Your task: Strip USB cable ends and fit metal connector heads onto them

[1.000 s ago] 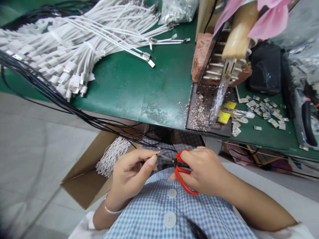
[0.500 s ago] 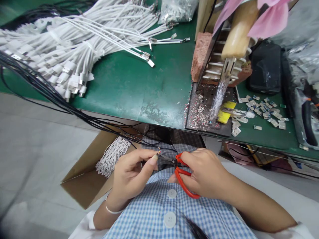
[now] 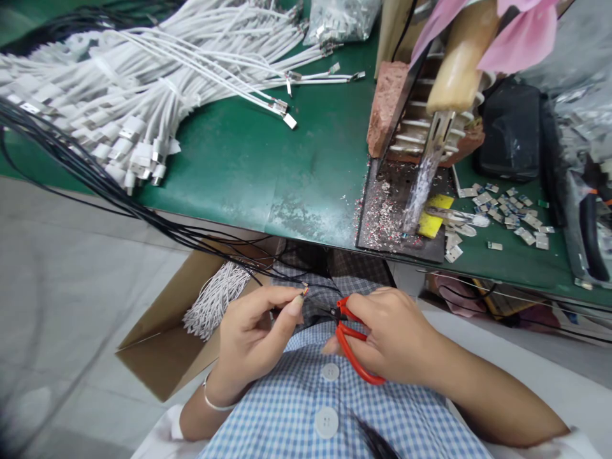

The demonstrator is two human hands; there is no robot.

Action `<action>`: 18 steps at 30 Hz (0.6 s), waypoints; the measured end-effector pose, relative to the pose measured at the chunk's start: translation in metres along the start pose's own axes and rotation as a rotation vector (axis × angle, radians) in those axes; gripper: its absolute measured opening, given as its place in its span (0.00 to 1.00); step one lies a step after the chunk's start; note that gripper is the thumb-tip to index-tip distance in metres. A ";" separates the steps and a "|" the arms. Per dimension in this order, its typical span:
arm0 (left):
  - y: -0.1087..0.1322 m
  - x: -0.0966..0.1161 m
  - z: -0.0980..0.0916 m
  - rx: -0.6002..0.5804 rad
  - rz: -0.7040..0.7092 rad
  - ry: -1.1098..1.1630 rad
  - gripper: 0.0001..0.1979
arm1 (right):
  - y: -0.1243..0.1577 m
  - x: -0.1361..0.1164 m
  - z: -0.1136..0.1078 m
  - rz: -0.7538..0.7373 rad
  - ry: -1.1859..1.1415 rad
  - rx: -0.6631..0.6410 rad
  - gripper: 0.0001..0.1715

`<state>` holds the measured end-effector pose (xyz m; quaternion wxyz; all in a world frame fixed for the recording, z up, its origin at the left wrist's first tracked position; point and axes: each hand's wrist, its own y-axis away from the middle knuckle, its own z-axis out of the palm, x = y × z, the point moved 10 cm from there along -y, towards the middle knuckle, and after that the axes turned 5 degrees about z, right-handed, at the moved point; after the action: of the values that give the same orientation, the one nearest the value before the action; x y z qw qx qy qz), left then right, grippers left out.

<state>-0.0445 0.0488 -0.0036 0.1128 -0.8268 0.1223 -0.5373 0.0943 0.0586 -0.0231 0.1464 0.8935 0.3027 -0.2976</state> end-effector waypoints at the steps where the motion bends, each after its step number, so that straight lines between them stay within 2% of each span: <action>1: 0.000 0.000 0.000 -0.001 -0.007 -0.001 0.03 | 0.000 0.001 0.000 0.006 0.001 0.005 0.32; 18: -0.001 0.001 0.001 0.002 0.000 0.023 0.03 | -0.001 -0.001 -0.003 -0.025 0.013 0.034 0.31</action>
<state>-0.0433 0.0495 -0.0025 0.1123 -0.8204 0.1231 -0.5469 0.0942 0.0598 -0.0202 0.1254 0.8939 0.3098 -0.2988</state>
